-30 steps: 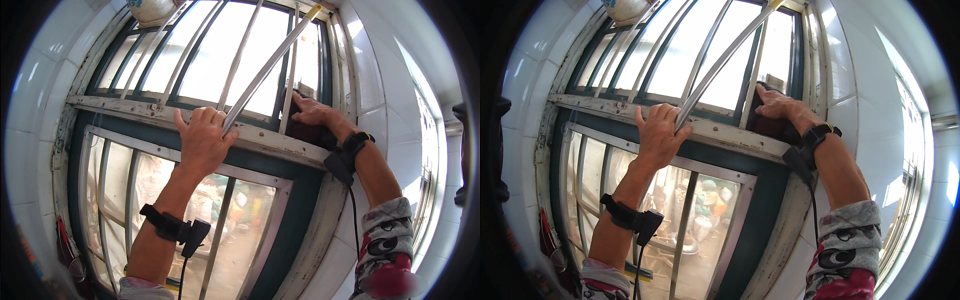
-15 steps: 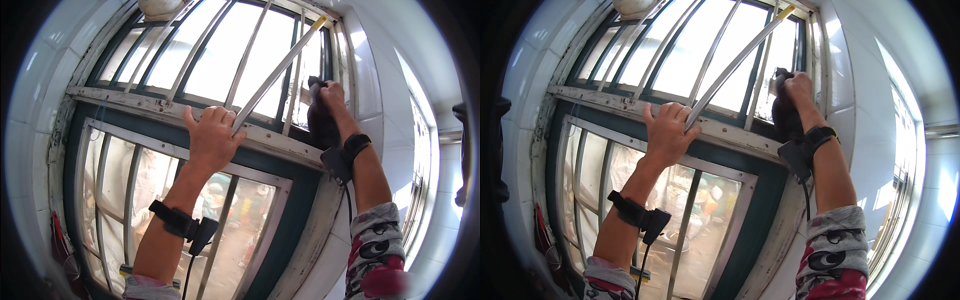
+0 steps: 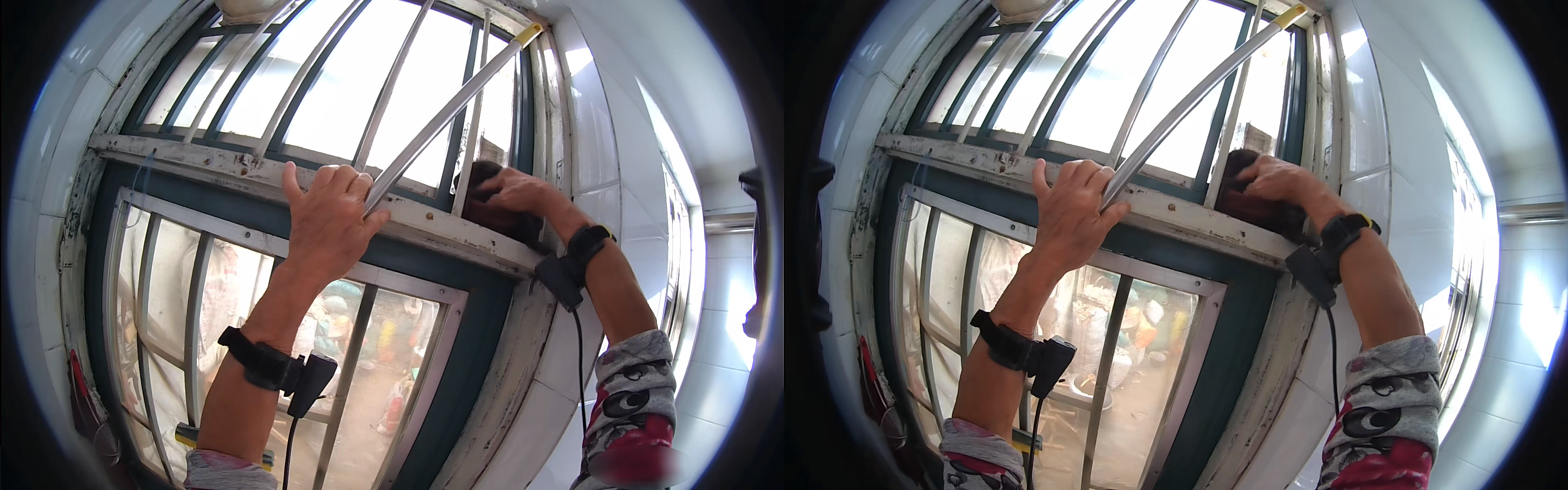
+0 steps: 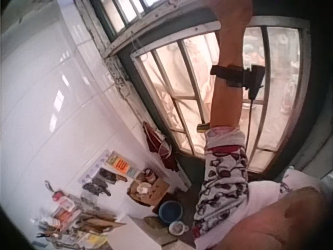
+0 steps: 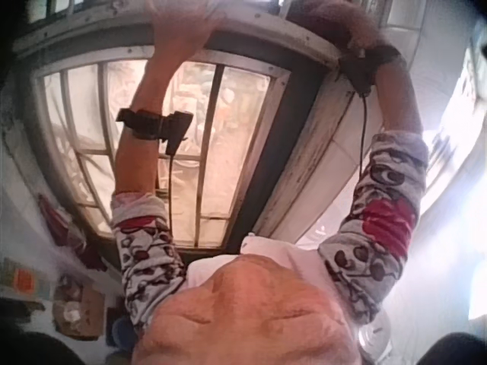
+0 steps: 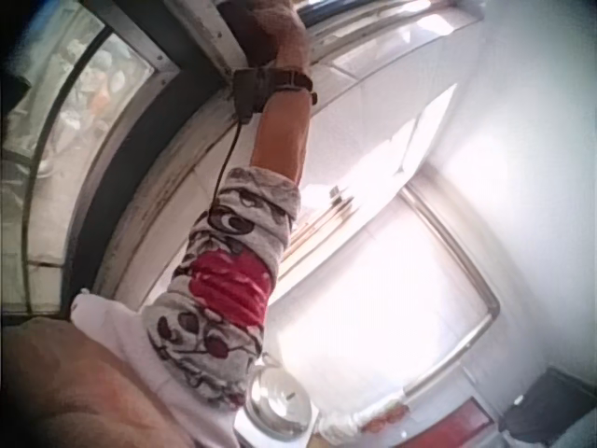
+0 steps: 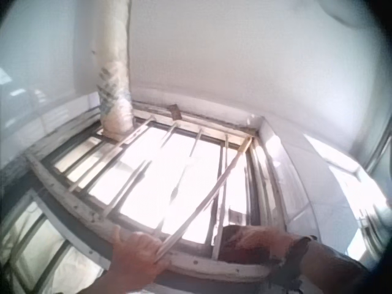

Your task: The person cleans a window and its frame using a long-handled tool with a cloth, then wipes the frame and wall with a cloth by hand. They rinse the cloth in a red scoop at the sink and wring it out.

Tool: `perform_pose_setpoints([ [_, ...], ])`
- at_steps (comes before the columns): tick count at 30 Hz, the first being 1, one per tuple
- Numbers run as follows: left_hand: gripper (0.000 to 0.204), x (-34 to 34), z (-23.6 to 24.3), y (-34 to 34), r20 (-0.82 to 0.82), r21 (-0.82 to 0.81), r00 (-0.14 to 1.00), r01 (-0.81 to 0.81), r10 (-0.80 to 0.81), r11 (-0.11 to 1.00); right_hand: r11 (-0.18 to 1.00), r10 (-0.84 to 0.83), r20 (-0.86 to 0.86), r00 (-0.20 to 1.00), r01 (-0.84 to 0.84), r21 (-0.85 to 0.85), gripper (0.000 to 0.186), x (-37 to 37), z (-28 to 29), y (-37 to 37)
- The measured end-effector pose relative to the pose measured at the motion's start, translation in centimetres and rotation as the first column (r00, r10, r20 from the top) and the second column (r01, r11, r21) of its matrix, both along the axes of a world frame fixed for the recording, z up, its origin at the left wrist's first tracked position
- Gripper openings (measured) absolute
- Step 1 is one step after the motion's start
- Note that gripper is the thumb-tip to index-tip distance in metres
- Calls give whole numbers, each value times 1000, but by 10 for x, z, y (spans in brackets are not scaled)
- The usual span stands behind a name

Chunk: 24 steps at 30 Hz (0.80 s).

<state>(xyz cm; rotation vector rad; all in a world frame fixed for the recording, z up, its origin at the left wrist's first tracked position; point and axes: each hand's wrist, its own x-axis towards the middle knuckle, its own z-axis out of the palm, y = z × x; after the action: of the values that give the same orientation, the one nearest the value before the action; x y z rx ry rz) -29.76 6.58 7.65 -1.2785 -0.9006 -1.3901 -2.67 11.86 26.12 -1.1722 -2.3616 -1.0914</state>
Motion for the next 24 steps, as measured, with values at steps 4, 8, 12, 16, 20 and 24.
perform_pose_setpoints([
  [4,34,0,-1,-1,-3,45,1000,-6,6,999,935,110,-372,922,31,353,30,18,40,9],
  [8,33,-2,-1,1,-10,33,1000,-26,26,999,731,270,-438,858,113,673,26,37,79,14],
  [12,35,-6,-2,4,-31,49,999,-14,16,999,912,96,-275,957,27,410,46,24,73,33],
  [16,36,-6,-2,6,-34,66,999,-30,32,997,977,-182,-167,969,197,79,71,-7,50,40],
  [20,37,-5,-1,4,-30,69,998,-56,58,996,932,-363,60,930,363,6,61,-12,32,26],
  [24,36,-4,-1,-1,-30,34,999,-25,26,999,906,-401,649,647,384,178,38,-9,21,13],
])
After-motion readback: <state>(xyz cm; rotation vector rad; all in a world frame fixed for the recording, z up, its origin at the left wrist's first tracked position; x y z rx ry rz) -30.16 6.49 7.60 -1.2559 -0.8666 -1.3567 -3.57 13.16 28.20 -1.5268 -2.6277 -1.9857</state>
